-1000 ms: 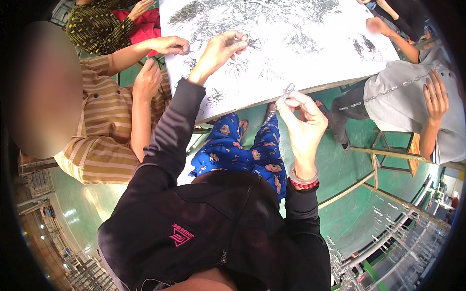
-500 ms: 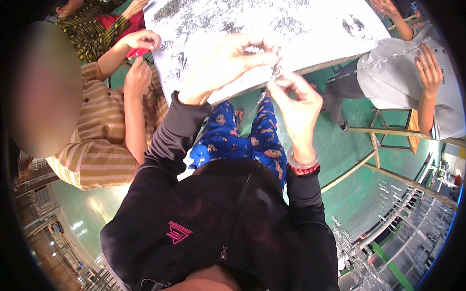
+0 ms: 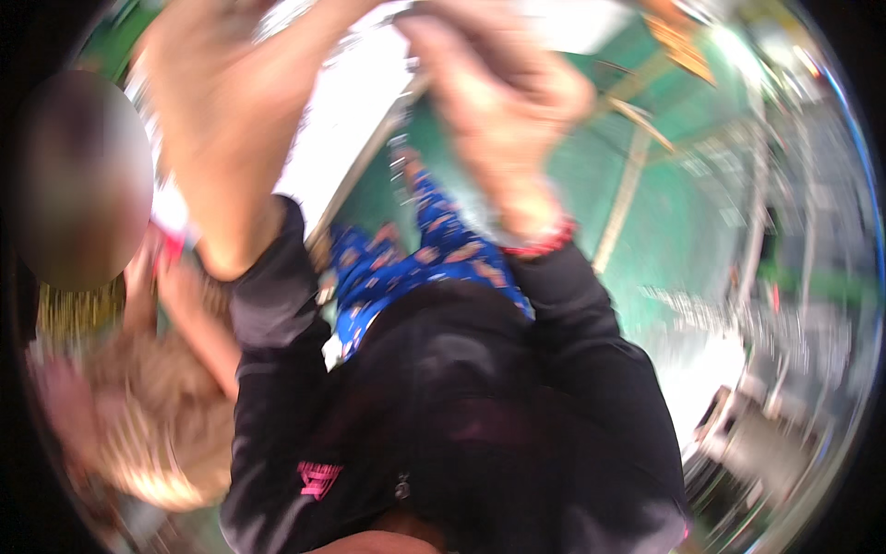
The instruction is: The person picks up metal links from a large pile on a table and attaches them one by one to a long chain. Once several links are attached, the person lifts the chain and hangs it on a rack with other similar chains.
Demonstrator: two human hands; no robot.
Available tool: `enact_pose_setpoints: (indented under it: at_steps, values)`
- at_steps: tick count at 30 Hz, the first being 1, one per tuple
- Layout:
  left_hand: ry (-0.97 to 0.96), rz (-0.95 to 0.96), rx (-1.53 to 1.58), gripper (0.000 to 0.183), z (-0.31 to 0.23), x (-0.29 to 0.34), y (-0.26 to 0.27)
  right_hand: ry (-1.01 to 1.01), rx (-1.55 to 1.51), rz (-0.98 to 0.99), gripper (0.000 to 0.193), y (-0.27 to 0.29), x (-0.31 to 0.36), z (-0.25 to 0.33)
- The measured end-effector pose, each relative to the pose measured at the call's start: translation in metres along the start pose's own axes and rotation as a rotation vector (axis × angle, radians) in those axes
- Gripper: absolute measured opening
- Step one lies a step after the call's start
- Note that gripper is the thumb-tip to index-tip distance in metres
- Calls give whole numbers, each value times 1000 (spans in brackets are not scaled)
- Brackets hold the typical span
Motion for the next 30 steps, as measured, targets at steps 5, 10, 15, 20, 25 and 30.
enact_pose_setpoints:
  at_steps: [5, 10, 15, 20, 25, 30]
  values:
    - [-90, 92, 151, 11, -14, -17, -44, 69, -25, -198, 23, 19, -22, 24]
    - [-59, 114, 502, 10, -39, -38, -74, 177, 277, -134, 20, 54, -37, 68]
    - [24, 169, 504, 22, -41, -37, -89, 63, 235, -300, 14, 93, -46, 111]
    - [467, 563, 601, 21, 64, 30, -116, 44, 376, -348, 19, 148, -68, 155]
    - [814, 751, 445, 20, 176, 148, -107, 113, 515, -346, 15, 191, -98, 198]
    - [1214, 696, 285, 19, 245, 260, -79, 202, 636, -380, 17, 233, -124, 242]
Point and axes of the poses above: each hand's wrist, its own x-axis away from the middle knuckle, its own y-axis out of the back of the hand, z = x × y, the point moved 4 cm from there along -x, towards the middle knuckle
